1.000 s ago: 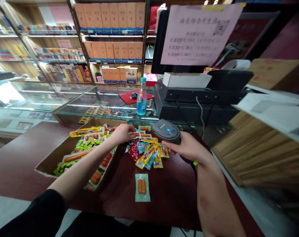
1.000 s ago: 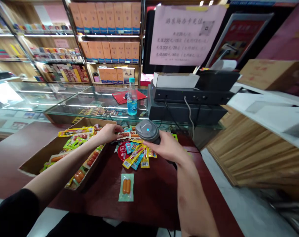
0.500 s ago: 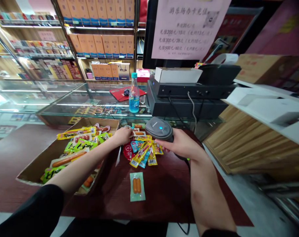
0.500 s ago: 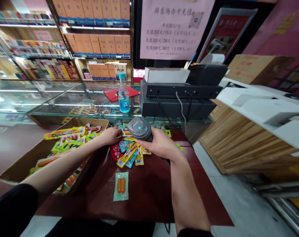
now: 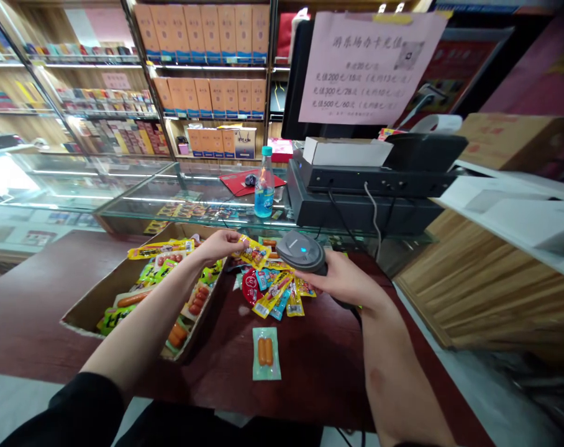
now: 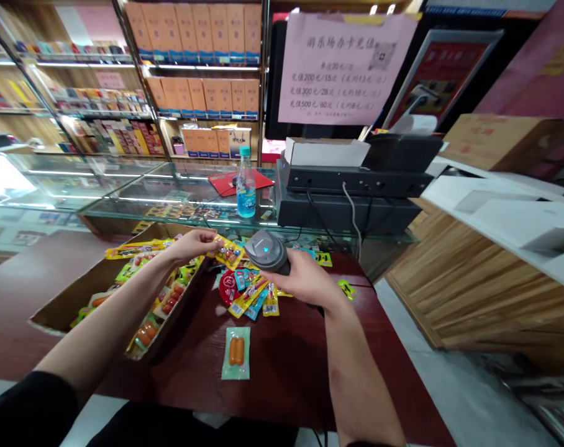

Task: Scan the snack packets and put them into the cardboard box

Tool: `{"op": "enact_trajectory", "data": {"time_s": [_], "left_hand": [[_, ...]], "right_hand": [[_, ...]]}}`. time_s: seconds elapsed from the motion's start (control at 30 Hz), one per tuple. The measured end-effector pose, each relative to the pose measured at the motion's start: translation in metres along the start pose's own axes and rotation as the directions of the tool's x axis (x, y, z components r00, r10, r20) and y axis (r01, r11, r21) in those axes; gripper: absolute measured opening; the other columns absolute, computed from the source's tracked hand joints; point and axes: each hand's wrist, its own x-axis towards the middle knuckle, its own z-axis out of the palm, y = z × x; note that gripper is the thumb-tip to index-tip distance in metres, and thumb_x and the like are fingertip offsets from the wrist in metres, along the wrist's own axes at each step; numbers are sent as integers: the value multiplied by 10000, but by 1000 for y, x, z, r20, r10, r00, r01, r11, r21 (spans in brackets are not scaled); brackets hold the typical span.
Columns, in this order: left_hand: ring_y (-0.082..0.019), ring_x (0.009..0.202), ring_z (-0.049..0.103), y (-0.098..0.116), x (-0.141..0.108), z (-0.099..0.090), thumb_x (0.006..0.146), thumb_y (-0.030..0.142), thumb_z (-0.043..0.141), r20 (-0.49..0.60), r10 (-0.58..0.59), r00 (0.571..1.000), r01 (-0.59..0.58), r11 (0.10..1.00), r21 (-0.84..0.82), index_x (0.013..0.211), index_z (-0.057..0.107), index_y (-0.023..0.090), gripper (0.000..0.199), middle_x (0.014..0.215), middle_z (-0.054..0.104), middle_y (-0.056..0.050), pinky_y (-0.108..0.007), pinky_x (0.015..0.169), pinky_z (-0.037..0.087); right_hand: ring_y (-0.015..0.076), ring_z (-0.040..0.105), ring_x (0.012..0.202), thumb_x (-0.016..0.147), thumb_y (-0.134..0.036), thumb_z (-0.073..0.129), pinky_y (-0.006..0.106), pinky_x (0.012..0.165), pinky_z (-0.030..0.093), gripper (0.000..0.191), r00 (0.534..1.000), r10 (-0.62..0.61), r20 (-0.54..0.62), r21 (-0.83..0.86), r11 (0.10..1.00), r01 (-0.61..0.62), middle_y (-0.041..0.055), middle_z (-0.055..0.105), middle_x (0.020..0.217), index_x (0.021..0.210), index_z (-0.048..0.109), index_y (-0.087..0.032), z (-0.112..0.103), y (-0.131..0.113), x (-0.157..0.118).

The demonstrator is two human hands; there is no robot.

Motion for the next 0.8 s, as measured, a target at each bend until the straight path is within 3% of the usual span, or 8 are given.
{"op": "enact_trajectory", "data": {"time_s": [0.13,0.3,0.47,0.63,0.8], "left_hand": [[-67,571,537,3,-2,-11,578,363,808,-35,-65,997,56,976,-209,773,634,133,349,669,618,15,-165,519,416],[-78,615,604,-4,5,-4,515,223,849,-52,-149,987,111,891,-441,730,584,127,354,683,631,13,-177,587,477],[-153,691,671,-2,7,10,562,60,772,48,-150,987,150,798,-583,850,604,137,343,737,676,-16,-273,671,546],[-191,760,696,0,6,15,602,45,760,26,-137,990,120,744,-657,932,626,132,367,851,711,-63,-322,714,574],[-169,735,699,-3,7,14,616,131,805,-67,-163,984,93,805,-586,899,629,116,333,865,714,-75,-258,660,580]], "right_hand": [[268,648,998,757,-414,686,410,894,505,418,1000,10,22,22,1000,-11,53,711,1069,1120,658,-208,7,0,2],[252,656,945,752,-406,693,367,835,511,420,996,26,82,0,1000,-26,56,712,1053,1117,655,-203,16,-4,3],[245,658,913,752,-391,690,351,798,510,402,994,33,102,-32,999,-30,48,720,1002,1111,655,-215,18,-6,3],[258,651,938,746,-406,697,375,832,504,431,994,36,100,-23,999,-34,57,713,1039,1130,648,-215,17,-3,4],[265,643,972,757,-436,683,385,858,495,435,994,42,101,-36,999,-38,60,704,1075,1135,646,-223,17,0,6]]}}
